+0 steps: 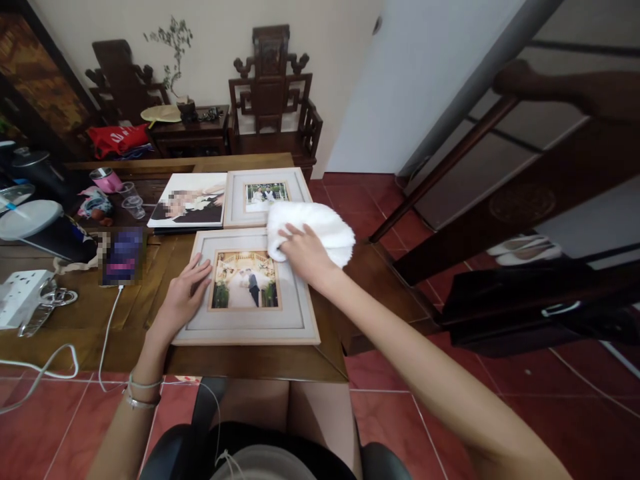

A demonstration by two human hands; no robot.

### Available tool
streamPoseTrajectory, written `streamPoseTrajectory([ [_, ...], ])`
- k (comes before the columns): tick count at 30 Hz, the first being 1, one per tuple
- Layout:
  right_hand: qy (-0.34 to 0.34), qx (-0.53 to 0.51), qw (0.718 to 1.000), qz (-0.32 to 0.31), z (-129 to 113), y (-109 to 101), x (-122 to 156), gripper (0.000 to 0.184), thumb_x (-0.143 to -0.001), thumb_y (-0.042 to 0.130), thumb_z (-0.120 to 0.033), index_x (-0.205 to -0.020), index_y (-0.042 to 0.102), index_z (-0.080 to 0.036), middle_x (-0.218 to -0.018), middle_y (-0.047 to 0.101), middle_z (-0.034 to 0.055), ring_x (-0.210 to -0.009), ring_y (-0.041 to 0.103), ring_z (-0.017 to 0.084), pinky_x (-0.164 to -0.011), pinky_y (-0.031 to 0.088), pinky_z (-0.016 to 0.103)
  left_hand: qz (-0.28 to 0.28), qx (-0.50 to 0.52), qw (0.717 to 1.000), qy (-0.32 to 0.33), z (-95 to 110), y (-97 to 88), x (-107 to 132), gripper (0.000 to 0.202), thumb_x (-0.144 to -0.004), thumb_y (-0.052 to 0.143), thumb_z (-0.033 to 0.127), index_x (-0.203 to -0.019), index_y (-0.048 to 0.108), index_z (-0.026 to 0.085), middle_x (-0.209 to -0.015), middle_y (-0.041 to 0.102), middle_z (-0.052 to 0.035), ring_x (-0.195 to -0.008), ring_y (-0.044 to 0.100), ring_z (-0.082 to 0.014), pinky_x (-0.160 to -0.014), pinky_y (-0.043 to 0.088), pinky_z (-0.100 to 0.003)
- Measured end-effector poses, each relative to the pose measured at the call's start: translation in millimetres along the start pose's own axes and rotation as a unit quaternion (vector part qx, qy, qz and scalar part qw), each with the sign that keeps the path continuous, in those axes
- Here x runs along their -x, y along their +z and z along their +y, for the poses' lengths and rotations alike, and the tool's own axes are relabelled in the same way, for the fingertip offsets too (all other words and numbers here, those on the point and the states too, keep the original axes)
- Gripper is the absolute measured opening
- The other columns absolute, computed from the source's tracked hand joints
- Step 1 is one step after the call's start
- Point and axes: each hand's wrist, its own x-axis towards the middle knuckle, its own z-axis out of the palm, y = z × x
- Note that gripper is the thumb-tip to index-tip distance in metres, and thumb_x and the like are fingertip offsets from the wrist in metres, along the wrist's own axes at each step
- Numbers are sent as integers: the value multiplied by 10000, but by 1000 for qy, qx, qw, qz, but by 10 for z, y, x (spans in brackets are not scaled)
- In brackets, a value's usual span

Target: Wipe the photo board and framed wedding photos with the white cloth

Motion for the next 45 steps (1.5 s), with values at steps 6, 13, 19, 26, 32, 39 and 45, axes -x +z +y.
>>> streamPoseTrajectory([
  [6, -24, -32, 999, -24, -105, -54, 623, 542, -622, 425, 104, -1002, 740, -120, -1466, 484, 158, -1446, 270, 339, -1110, 298, 645, 8, 25, 1000, -8, 61, -49, 8, 330, -951, 487, 259, -1214, 666, 170, -1317, 637, -109, -1384, 426, -273, -1126, 400, -517],
  [13, -13, -57, 998, -25, -335, -123, 735, 518, -644, 393, 105, -972, 741, -97, -1465, 471, 192, -1440, 282, 345, -1101, 317, 641, 4, -6, 1000, 23, 40, -17, 9, 344, -966, 482, 300, -1226, 651, 151, -1355, 608, -130, -1414, 386, -278, -1139, 380, -519],
  [19, -13, -17, 999, -28, -417, -121, 824, 472, -652, 468, 78, -981, 738, -127, -1420, 531, 181, -1393, 376, 359, -1104, 324, 615, 10, -43, 999, 18, -19, 44, 16, 412, -978, 431, 306, -1314, 574, 116, -1412, 546, -173, -1417, 385, -277, -1162, 342, -519],
  [26, -40, -68, 993, -88, -809, -304, 1360, 486, -665, 439, 63, -972, 740, -165, -1381, 576, 153, -1354, 444, 335, -1062, 406, 575, 15, -44, 999, 6, -7, 30, 2, 410, -964, 448, 311, -1315, 570, 138, -1428, 533, -156, -1405, 405, -263, -1167, 340, -508],
  [32, 12, -24, 999, -17, -633, -232, 954, 461, -673, 421, 70, -928, 737, -148, -1392, 564, 158, -1399, 381, 316, -1136, 316, 555, 14, -39, 999, 11, -22, 40, 2, 398, -963, 446, 315, -1274, 597, 117, -1473, 475, -177, -1443, 334, -285, -1178, 320, -499],
  [39, -13, 35, 999, -1, -296, -42, 514, 450, -690, 472, 45, -1042, 710, -101, -1408, 539, 188, -1394, 378, 343, -1123, 323, 580, 18, -34, 999, -4, -22, 48, 21, 417, -957, 455, 298, -1335, 547, 145, -1461, 493, -165, -1435, 353, -268, -1176, 313, -512],
  [45, -40, -39, 998, -44, -694, -152, 1235, 400, -680, 505, -3, -955, 733, -183, -1342, 606, 148, -1357, 435, 345, -1114, 349, 578, 25, -37, 999, -8, 5, 42, 21, 416, -963, 450, 305, -1340, 542, 155, -1447, 509, -156, -1426, 371, -262, -1181, 310, -500],
])
